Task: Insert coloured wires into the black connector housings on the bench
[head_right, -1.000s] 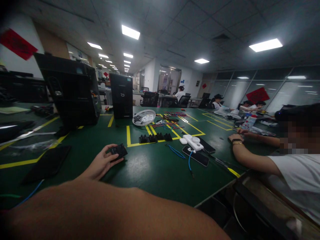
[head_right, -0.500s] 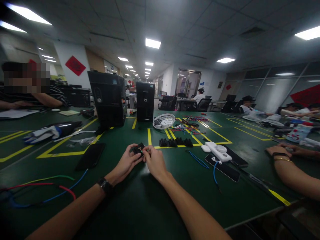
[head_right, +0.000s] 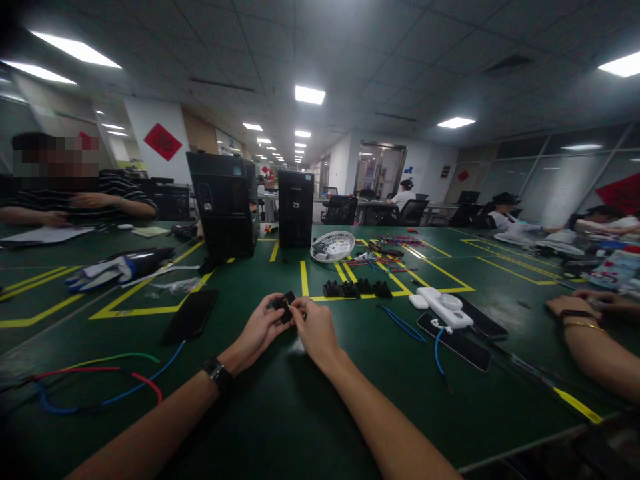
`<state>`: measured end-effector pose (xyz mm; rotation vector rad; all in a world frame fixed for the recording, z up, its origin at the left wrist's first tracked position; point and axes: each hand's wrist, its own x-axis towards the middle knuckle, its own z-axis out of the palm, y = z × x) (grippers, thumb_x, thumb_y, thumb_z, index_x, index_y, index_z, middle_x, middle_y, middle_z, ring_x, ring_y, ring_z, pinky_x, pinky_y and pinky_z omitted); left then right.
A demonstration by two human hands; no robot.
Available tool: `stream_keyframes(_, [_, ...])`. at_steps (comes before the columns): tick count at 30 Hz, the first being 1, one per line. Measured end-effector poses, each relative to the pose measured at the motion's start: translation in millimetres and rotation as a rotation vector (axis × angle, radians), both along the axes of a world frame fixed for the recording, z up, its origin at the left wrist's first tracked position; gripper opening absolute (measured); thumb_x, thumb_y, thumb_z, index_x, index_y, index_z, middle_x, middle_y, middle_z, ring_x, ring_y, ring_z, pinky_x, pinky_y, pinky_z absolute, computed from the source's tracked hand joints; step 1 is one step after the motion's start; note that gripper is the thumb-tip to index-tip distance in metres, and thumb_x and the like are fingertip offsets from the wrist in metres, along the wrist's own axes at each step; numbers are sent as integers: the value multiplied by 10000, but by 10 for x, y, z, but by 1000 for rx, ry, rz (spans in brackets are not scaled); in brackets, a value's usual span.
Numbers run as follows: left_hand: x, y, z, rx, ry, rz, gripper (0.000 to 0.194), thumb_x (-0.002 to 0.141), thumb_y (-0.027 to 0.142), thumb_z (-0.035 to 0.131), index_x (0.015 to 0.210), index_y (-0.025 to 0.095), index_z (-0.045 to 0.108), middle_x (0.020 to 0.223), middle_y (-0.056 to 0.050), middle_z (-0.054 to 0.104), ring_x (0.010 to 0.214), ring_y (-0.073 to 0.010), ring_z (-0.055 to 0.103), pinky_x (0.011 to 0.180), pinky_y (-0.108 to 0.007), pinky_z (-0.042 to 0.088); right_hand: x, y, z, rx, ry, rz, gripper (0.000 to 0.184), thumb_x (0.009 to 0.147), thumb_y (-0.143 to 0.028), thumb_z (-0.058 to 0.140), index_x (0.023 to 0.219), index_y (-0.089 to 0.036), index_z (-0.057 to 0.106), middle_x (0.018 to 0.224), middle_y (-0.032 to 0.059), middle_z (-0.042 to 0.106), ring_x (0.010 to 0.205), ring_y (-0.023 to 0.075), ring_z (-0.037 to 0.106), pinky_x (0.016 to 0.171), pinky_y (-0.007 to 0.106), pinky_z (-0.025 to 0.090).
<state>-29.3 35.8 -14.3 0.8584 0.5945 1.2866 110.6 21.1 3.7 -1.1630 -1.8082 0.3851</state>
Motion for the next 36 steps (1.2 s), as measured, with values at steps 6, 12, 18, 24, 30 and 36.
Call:
stream_keyframes(6, [3,3,-2,-16,5,-1,255,825,137,560,1044,218,459,1033,-74,625,878,-164,653,816,-352,537,-2,-1,-6,21,-80,-35,128,880,-220,530,917,-188,649,782,34,720,706,158,685,658,227,484])
stream_keyframes(12, [-1,-45,34,-19,51,17,279,800,169,620,1034,216,475,987,-68,633,895,-179,647,827,-395,542,18,7,-45,20,-132,-66,133,879,-224,538,943,-192,651,834,48,728,747,171,691,674,238,497])
stream_keyframes(18, [1,-90,44,-26,122,14,338,778,267,668,1061,213,490,997,-85,616,909,-197,642,767,-386,562,-1,-4,-62,10,-162,-25,133,881,-217,527,926,-194,649,805,34,724,696,157,680,635,222,477])
stream_keyframes(24, [3,-79,22,29,278,104,374,757,357,673,1063,228,501,994,-66,603,846,-189,650,686,-353,578,-47,-59,-37,-12,-188,6,162,895,-204,491,950,-197,644,806,33,715,719,159,673,647,217,464])
stream_keyframes(30, [-21,-46,22,60,405,279,330,749,358,648,1022,206,540,932,-49,577,815,-187,627,603,-297,570,-88,-166,0,-38,-306,22,257,867,-201,528,1113,-215,602,834,35,710,771,180,669,685,226,445])
stream_keyframes(36, [-55,-47,92,107,455,398,294,697,359,679,935,200,608,838,-32,578,749,-184,596,584,-296,552,-53,-235,9,-80,-316,32,228,922,-242,461,1003,-220,672,799,35,719,722,170,663,682,224,433])
